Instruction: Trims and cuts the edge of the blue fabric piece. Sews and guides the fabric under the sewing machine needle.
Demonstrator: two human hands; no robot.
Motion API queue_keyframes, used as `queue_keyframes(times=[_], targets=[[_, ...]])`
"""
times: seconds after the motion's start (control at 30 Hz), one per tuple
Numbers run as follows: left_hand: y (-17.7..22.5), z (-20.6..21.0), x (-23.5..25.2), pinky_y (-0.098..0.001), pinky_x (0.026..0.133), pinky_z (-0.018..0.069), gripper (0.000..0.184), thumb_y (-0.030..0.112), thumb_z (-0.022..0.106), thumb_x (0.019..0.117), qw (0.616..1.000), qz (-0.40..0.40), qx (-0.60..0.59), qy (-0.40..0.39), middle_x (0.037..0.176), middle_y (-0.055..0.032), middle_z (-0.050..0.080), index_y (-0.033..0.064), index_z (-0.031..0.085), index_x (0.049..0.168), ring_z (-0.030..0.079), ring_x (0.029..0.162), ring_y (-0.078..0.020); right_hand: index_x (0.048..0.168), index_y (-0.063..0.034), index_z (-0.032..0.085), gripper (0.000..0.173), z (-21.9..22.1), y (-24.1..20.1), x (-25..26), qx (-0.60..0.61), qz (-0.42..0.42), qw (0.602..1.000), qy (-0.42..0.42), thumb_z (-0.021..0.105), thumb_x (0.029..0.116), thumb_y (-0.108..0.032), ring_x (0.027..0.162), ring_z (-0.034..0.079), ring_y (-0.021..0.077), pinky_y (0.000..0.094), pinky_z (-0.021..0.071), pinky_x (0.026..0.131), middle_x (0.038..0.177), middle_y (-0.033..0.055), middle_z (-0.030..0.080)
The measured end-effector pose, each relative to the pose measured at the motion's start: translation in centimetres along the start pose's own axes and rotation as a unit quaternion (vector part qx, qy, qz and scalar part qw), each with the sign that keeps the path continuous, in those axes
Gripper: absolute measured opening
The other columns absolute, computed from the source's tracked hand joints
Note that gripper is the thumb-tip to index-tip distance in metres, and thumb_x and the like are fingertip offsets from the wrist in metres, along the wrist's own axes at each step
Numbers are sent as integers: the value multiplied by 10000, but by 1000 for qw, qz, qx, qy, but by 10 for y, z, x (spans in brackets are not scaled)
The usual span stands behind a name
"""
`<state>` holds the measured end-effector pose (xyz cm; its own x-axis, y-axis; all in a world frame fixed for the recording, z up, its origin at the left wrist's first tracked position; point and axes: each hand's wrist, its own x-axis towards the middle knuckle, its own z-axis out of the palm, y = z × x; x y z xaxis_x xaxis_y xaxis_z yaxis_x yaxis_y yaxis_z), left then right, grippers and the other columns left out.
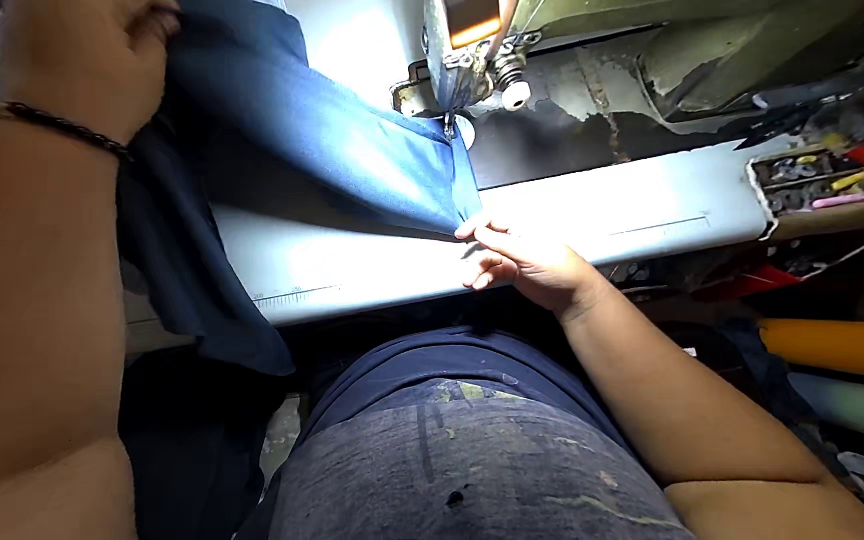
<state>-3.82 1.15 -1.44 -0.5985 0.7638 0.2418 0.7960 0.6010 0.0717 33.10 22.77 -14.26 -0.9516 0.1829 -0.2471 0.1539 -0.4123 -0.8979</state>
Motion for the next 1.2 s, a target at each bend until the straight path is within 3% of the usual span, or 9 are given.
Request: queue_keyframes(times=[0.13, 0.27, 0.37, 0.5, 0.67, 0.77, 0.9, 1.07, 1.2], targets=[[67, 10, -18, -855, 921, 370, 428, -31, 619, 915, 977, -127, 109, -132, 1423, -469, 410, -177, 554, 1312, 398, 1293, -699, 1099, -60, 633, 298, -4, 2, 4, 38, 26, 999, -5, 358, 1113, -174, 703, 739, 144, 278, 637, 678, 878, 81, 740], [173, 47, -48, -583, 1008, 473, 286, 47, 498, 964, 987, 149, -57, 19, 1240, -259, 657, -31, 703, 1147, 596, 1214, -434, 1038, -50, 658, 330, -3, 2, 7, 19, 39, 999, -3, 362, 1113, -176, 701, 735, 129, 264, 627, 683, 835, 73, 748], [210, 97, -37, -496, 933, 526, 236, 21, 497, 962, 946, 275, -161, -51, 1114, -180, 690, 12, 706, 1072, 662, 1102, -343, 995, -61, 649, 317, 0, 1, 6, 14, 22, 999, 23, 365, 1102, -154, 646, 711, 103, 238, 609, 616, 786, 43, 729], [202, 146, -36, -489, 769, 552, 208, 126, 501, 1013, 957, 198, -195, -82, 983, -170, 673, 1, 664, 1053, 692, 909, -325, 1008, -75, 642, 294, 1, 5, -2, 87, -10, 995, 47, 376, 1101, -158, 614, 714, 126, 241, 600, 570, 747, 79, 725], [192, 149, -55, -430, 862, 538, 248, 110, 507, 1033, 940, 214, -258, -62, 1043, -172, 677, 13, 700, 1155, 672, 962, -295, 1103, -72, 549, 79, -9, -5, 6, -74, -93, 983, 137, 490, 1051, -66, 528, 636, 54, 195, 551, 469, 746, -3, 658], [189, 151, -57, -405, 958, 489, 271, 91, 519, 1015, 931, 232, -281, -38, 1023, -168, 653, 23, 731, 1170, 624, 1021, -299, 1063, -54, 616, 302, -14, -16, 23, -410, -97, 878, 227, 699, 961, -326, 555, 555, 63, 258, 503, 524, 769, 3, 601], [190, 149, -60, -448, 972, 458, 339, 51, 520, 963, 926, 257, -274, -36, 1088, -176, 655, 47, 737, 1223, 592, 1082, -338, 1005, -1, 600, 565, 10, -22, 39, -643, -32, 742, 184, 643, 937, -560, 764, 644, 337, 522, 494, 635, 822, 156, 611], [190, 150, -65, -572, 1039, 402, 403, 110, 456, 967, 919, 304, -249, -35, 1295, -169, 655, 50, 712, 1273, 561, 1272, -362, 997, 0, 583, 223, 19, -22, 44, -659, -18, 724, 202, 593, 950, -218, 816, 670, 365, 524, 501, 651, 846, 181, 626], [193, 151, -63, -597, 1179, 290, 656, 547, 494, 960, 912, 348, -207, -60, 1442, -167, 601, 36, 660, 1336, 483, 1427, -340, 1031, -22, 582, 150, 20, -24, 39, -632, -56, 734, 242, 584, 905, -103, 739, 651, 336, 500, 497, 620, 777, 149, 609]])
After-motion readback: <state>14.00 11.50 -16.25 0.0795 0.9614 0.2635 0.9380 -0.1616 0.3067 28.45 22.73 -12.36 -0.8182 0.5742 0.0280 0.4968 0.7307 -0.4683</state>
